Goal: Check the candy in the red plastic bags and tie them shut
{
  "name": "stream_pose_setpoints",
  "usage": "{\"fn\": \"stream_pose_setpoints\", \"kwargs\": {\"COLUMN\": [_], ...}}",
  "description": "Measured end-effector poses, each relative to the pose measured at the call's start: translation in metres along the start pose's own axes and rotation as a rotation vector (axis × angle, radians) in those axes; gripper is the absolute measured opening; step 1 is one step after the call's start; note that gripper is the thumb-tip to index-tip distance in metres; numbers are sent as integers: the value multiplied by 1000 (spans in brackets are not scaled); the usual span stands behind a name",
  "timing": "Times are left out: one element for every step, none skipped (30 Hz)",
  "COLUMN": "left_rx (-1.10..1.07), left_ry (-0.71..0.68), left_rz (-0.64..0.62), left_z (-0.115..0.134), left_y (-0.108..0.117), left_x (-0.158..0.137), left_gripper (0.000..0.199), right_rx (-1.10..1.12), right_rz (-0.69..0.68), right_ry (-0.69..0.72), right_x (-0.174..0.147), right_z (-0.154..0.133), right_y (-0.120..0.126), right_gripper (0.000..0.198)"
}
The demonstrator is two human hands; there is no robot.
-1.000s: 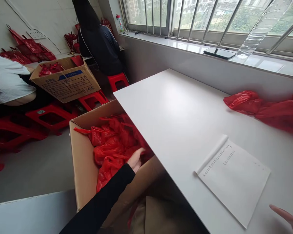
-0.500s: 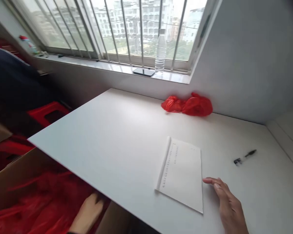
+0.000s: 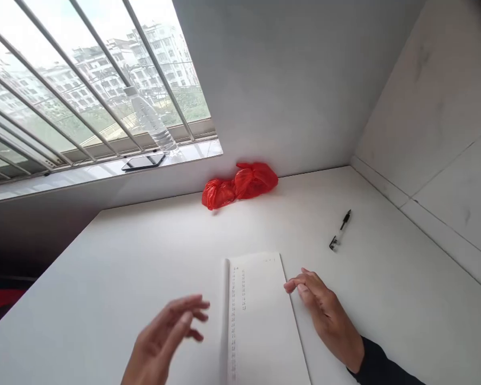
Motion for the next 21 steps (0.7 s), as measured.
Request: {"fn": "stream_pose_setpoints", "kwargs": {"left_rx": [-90, -163, -201, -187, -157, -119, -80, -49, -28, -15, -11, -14, -24, -40, -64, -94, -130, -170, -212, -253, -291], "left_ry": [-12, -37, -74, -96, -116, -127, -130, -138, -145, -152, -158, -162, -166, -173, -186, -205, -230, -258, -287, -312, -334], "left_rz": [9, 29, 61, 84, 118, 149, 182, 214, 239, 259, 272, 282, 293, 306, 322, 338, 350, 356, 352, 338, 318], "left_z": [13, 24, 34, 40, 44, 45, 45, 45, 45, 44, 43, 43, 42, 43, 44, 47, 51, 57, 64, 72, 80], "left_y": [-10, -19, -29, -39, -48, -56, -64, -70, -74, -78, -80, -81, -81, -80, -79, -76, -73, -71, -68, -66, -64], "left_x": [31, 64, 97, 128, 157, 184, 207, 227, 243, 256, 265, 272, 275, 276, 276, 273, 269, 264, 257, 249, 240], "left_gripper": [32, 33, 34, 33, 30, 29, 29, 31, 32, 33, 34, 35, 35, 35, 34, 34, 33, 32, 31, 30, 29], "right_rx": [-1, -5, -11, -20, -30, -40, -51, -62, -74, -88, -104, -122, -140, -157, -171, -181, -186, -187, -183, -175, -162], "right_rz": [-12, -22, -30, -37, -42, -42, -38, -28, -13, 1, 11, 16, 23, 32, 42, 53, 65, 75, 82, 86, 87], "right_ry": [32, 67, 101, 128, 142, 149, 152, 158, 169, 187, 208, 228, 242, 249, 254, 258, 264, 270, 274, 276, 273], "right_x": [0, 0, 0, 0, 0, 1, 2, 3, 4, 5, 6, 7, 8, 9, 9, 9, 9, 9, 8, 7, 7], "right_z": [-2, -4, -5, -5, -4, -2, 1, 3, 6, 8, 10, 12, 14, 15, 16, 17, 17, 17, 17, 18, 17], "right_y": [-1, -1, -2, -3, -5, -6, -8, -10, -12, -14, -16, -18, -20, -21, -22, -22, -23, -24, -24, -24, -24], "right_gripper": [32, 31, 30, 28, 27, 27, 27, 27, 27, 27, 26, 26, 25, 25, 24, 24, 25, 25, 25, 25, 26]}}
Point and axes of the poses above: each hand's wrist, its own x-axis towards the middle knuckle, its own y-axis out of the back of the hand, z = x × y, the point moved 4 cm from there along x, towards the middle knuckle, and after that the axes turned 3 degrees about x, right-handed, at the moved point
